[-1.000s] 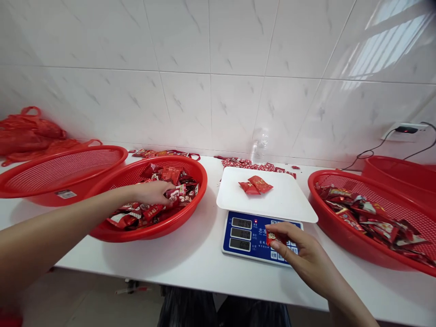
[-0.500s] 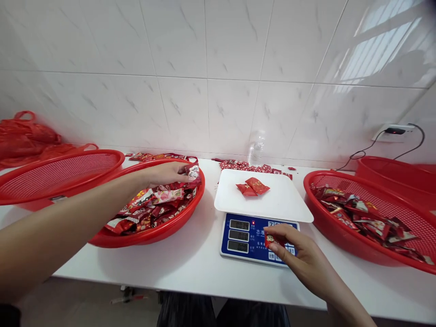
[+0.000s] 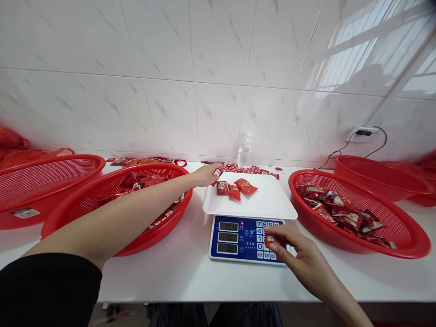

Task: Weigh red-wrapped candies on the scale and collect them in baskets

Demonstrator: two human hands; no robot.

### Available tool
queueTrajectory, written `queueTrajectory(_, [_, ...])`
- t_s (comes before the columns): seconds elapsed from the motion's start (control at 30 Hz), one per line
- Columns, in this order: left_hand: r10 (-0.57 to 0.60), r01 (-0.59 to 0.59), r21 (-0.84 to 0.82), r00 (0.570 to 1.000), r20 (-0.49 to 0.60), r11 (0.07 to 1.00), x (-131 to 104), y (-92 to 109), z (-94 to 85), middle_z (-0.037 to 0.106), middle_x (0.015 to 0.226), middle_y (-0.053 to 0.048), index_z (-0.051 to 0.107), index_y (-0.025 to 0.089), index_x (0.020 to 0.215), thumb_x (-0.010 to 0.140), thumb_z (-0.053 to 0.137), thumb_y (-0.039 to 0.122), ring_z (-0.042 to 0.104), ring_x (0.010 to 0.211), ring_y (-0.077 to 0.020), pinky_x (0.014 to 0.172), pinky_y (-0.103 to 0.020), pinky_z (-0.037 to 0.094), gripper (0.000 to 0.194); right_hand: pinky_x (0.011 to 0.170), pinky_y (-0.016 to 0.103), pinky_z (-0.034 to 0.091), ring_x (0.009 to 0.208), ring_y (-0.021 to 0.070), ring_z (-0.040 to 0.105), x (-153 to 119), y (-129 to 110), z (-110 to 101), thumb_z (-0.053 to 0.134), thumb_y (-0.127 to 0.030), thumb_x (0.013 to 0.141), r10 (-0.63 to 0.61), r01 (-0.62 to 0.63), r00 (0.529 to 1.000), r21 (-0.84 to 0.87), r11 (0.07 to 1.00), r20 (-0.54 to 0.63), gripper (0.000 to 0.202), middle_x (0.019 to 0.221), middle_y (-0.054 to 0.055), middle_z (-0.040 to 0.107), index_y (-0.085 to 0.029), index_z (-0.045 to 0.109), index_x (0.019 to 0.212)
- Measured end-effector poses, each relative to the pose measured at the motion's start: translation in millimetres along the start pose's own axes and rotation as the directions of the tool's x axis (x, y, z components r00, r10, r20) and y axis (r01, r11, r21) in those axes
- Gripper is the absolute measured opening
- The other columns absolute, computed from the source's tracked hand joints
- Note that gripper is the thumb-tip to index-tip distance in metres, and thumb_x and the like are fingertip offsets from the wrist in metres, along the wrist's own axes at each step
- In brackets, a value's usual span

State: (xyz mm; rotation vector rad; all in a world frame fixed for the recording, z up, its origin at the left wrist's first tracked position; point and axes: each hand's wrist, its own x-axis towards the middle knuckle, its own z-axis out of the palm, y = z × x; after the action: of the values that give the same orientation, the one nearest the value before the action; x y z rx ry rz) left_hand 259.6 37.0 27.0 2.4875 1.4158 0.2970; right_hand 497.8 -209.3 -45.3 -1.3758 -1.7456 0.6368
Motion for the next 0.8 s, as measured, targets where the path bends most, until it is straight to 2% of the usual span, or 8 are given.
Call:
queueTrajectory(0.07, [-0.01, 0.009, -0.011, 1.0, -0.022, 1.0, -1.3, -1.0, 0.3, 0.059, 0.123, -0.008, 0.04, 0.022, 0.133, 0.08, 0.054, 0.028, 0.058, 0.105, -0.0208, 0.085, -0.029, 0.046, 0.055, 0.079, 0.033, 0.052, 0.09, 0.0193, 0.06, 4.5, 3.0, -1.5, 0.053, -0.043, 0.089, 0.009, -0.009, 0.999, -0.004, 1.0, -0.031, 0.03, 0.103, 0.007, 0.065, -0.025, 0.062, 0.111])
queueTrajectory(0.2, [-0.025, 0.021, -0.1, 0.999, -0.034, 0.995, -5.0, 1.2, 1.3, 0.063, 0.114, -0.008, 0.043, 0.022, 0.129, 0.081, 0.056, 0.034, 0.063, 0.09, -0.0193, 0.071, -0.027, 0.05, 0.052, 0.081, 0.037, 0.051, 0.094, 0.0212, 0.061, 18.1, 2.8, 0.2, 0.053, -0.043, 0.089, -0.025, 0.023, 0.996, -0.021, 1.0, -0.091, 0.031, 0.108, 0.008, 0.065, -0.024, 0.062, 0.112])
queueTrajectory(0.37, [0.077, -0.084, -0.245, 0.996, -0.035, 0.966, -1.3, 19.5, 2.6, 0.061, 0.121, -0.007, 0.044, 0.023, 0.135, 0.084, 0.053, 0.031, 0.061, 0.098, -0.0196, 0.077, -0.028, 0.049, 0.052, 0.086, 0.038, 0.05, 0.098, 0.0216, 0.06, 25.6, -7.8, 8.7, 0.052, -0.04, 0.09, -0.082, 0.081, 0.995, -0.019, 0.996, -0.058, 0.028, 0.109, 0.008, 0.065, -0.025, 0.062, 0.111])
queueTrajectory(0.47, [0.121, -0.126, -0.223, 0.992, -0.038, 0.967, 8.4, 28.1, 7.0, 0.061, 0.125, -0.005, 0.046, 0.024, 0.134, 0.085, 0.051, 0.027, 0.058, 0.107, -0.0193, 0.084, -0.027, 0.047, 0.049, 0.086, 0.037, 0.05, 0.099, 0.021, 0.06, 23.3, -9.9, 10.7, 0.052, -0.038, 0.09, -0.088, 0.087, 0.995, -0.024, 0.996, -0.045, 0.027, 0.109, 0.007, 0.066, -0.025, 0.062, 0.111])
queueTrajectory(0.57, [0.105, -0.113, -0.174, 0.993, -0.056, 0.978, 22.2, 28.9, 16.9, 0.059, 0.128, -0.006, 0.044, 0.023, 0.135, 0.084, 0.052, 0.024, 0.056, 0.112, -0.0191, 0.085, -0.025, 0.045, 0.051, 0.085, 0.037, 0.051, 0.099, 0.0213, 0.061, 19.4, -7.1, 8.3, 0.052, -0.04, 0.09, -0.077, 0.075, 0.995, -0.041, 0.996, -0.06, 0.028, 0.109, 0.007, 0.066, -0.026, 0.062, 0.112])
queueTrajectory(0.67, [0.068, -0.074, -0.148, 0.997, -0.046, 0.986, 33.1, 26.8, 26.5, 0.064, 0.118, -0.008, 0.044, 0.019, 0.134, 0.082, 0.054, 0.025, 0.062, 0.099, -0.019, 0.076, -0.025, 0.047, 0.053, 0.085, 0.038, 0.052, 0.099, 0.0221, 0.062, 16.6, -2.7, 4.6, 0.053, -0.041, 0.089, -0.068, 0.064, 0.994, -0.053, 0.997, -0.079, 0.03, 0.109, 0.008, 0.066, -0.026, 0.062, 0.114])
queueTrajectory(0.8, [0.059, -0.061, -0.088, 0.998, -0.028, 0.994, 34.4, 25.0, 25.8, 0.07, 0.102, -0.007, 0.06, 0.018, 0.112, 0.08, 0.057, 0.029, 0.064, 0.086, -0.0194, 0.069, -0.025, 0.046, 0.035, 0.087, 0.038, 0.051, 0.1, 0.0221, 0.062, 16.4, 0.5, 2.3, 0.054, -0.041, 0.089, -0.052, 0.047, 0.995, -0.06, 0.997, -0.085, 0.03, 0.11, 0.008, 0.066, -0.025, 0.062, 0.113])
